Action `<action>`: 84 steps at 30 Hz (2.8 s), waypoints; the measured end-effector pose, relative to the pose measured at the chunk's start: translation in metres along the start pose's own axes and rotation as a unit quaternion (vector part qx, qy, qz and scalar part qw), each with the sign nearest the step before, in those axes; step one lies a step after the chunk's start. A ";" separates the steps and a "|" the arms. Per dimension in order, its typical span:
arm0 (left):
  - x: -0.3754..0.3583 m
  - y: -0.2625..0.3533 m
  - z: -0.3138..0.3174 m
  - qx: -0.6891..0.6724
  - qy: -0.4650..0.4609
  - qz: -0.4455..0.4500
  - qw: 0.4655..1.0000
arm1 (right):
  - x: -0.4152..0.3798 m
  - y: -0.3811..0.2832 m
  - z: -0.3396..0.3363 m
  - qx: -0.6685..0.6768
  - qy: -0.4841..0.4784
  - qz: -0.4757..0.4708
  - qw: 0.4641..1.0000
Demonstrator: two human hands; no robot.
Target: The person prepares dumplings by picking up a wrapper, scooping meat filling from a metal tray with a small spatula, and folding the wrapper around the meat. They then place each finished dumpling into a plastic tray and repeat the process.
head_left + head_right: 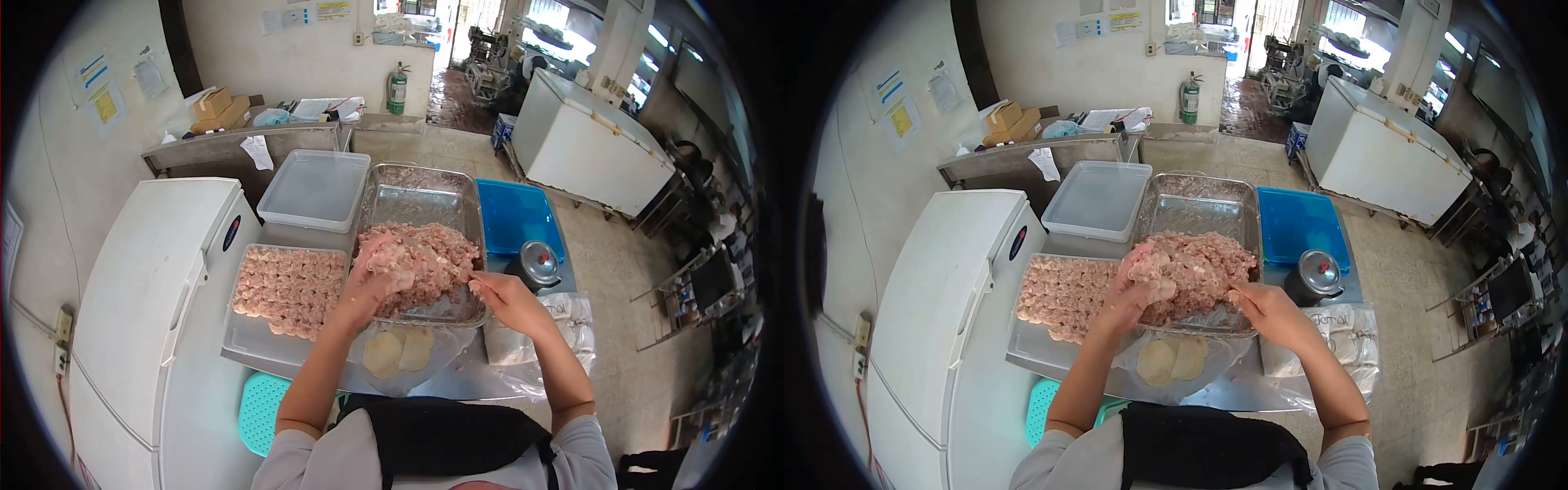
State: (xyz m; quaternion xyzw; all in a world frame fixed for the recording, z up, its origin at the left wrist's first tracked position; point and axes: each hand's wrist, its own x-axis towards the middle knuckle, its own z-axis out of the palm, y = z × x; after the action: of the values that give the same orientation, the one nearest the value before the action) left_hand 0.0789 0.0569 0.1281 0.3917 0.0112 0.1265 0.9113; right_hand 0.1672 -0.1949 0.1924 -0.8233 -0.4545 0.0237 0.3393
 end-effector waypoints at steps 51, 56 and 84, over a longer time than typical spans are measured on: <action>-0.112 0.149 -0.124 0.571 -0.065 -0.056 0.817 | 0.032 -0.130 0.068 0.014 -0.055 -0.050 0.997; -0.142 0.128 -0.267 0.735 0.101 0.050 0.669 | 0.020 -0.127 0.093 0.054 -0.055 0.043 0.996; -0.074 -0.004 -0.061 0.329 -0.068 -0.108 0.936 | 0.036 -0.022 0.095 -0.155 -0.061 -0.067 0.984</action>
State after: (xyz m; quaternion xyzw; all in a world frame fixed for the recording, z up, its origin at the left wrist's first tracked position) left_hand 0.0007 0.0795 0.0770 0.6737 0.0324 -0.0108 0.7382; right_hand 0.1394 -0.1087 0.1418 -0.8306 -0.5267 -0.0194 0.1799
